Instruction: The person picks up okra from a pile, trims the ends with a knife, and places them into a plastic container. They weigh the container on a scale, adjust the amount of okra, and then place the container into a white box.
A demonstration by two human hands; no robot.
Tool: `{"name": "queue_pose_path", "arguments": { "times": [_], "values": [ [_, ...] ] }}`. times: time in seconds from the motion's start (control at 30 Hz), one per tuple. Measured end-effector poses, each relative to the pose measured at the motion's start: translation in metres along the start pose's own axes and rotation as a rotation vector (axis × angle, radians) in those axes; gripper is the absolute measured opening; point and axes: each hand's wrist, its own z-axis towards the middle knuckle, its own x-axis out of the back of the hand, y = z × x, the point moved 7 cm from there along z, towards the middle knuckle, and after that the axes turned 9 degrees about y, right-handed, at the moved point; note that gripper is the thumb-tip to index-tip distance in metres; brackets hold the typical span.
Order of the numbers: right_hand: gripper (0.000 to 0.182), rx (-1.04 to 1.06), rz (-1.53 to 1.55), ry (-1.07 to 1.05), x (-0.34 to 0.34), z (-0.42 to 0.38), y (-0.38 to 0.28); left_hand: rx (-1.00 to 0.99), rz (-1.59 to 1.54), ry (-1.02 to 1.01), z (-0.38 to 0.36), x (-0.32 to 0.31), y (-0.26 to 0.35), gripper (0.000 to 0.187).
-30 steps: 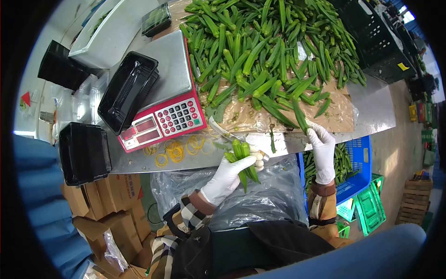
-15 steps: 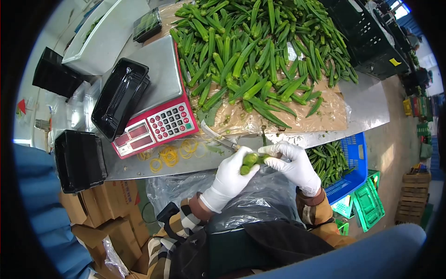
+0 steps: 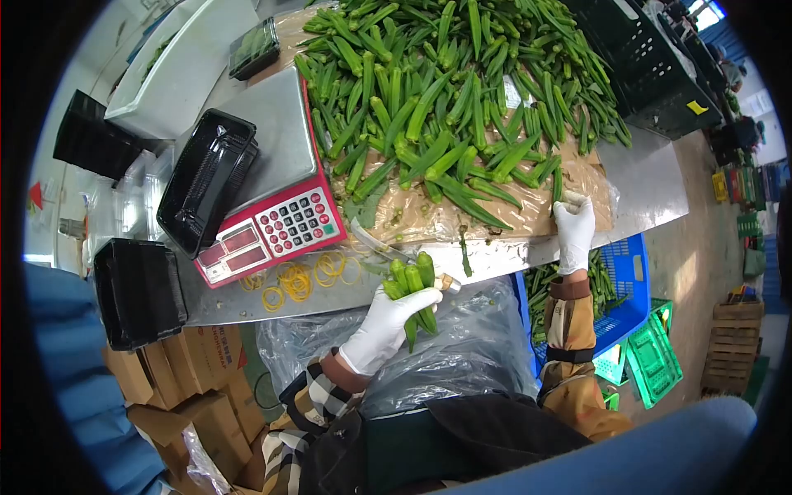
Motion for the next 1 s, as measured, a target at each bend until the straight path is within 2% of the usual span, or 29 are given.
{"name": "queue_pose_path", "arguments": {
  "times": [0.1,0.23,0.27,0.37,0.4,0.5,0.63,0.77,0.83,0.9,0.97,1.0],
  "values": [
    [0.03,-0.012,-0.104,-0.001,0.006,-0.009,-0.007,-0.005,-0.09,-0.042,-0.001,-0.005,0.003,0.038],
    [0.037,0.208,-0.447,0.01,-0.001,-0.025,-0.042,0.007,-0.116,-0.037,-0.001,-0.008,0.003,0.037],
    [0.037,0.151,-0.437,-0.003,-0.003,-0.022,-0.038,0.012,-0.116,-0.033,-0.001,-0.007,0.002,0.037],
    [0.033,0.112,-0.227,0.048,-0.002,-0.006,-0.006,-0.01,-0.123,-0.042,-0.002,-0.004,0.001,0.035],
    [0.027,0.021,0.057,0.008,-0.003,-0.004,-0.005,-0.011,-0.128,-0.035,-0.002,-0.002,0.001,0.035],
    [0.02,-0.328,0.464,-0.102,0.004,-0.011,0.001,-0.002,-0.161,-0.03,0.0,0.002,-0.001,0.036],
    [0.021,-0.371,0.779,-0.189,-0.001,-0.042,-0.031,0.013,-0.234,-0.077,0.001,-0.003,-0.001,0.038],
    [0.027,-0.262,0.553,-0.513,-0.015,-0.106,-0.096,-0.025,-0.346,-0.081,-0.001,-0.014,0.008,0.041],
    [0.025,-0.186,0.496,-0.81,-0.03,-0.155,-0.125,-0.071,-0.424,-0.083,-0.002,-0.017,0.014,0.036],
    [0.023,0.07,0.316,-1.0,-0.04,-0.181,-0.142,-0.102,-0.441,-0.07,-0.001,-0.014,0.015,0.033],
    [0.015,-0.048,0.265,-0.991,-0.044,-0.159,-0.148,-0.122,-0.399,-0.037,0.001,-0.005,0.012,0.032],
    [0.017,0.191,0.2,-0.725,-0.045,-0.133,-0.15,-0.09,-0.394,0.022,-0.003,-0.002,0.016,0.029]
  ]
}}
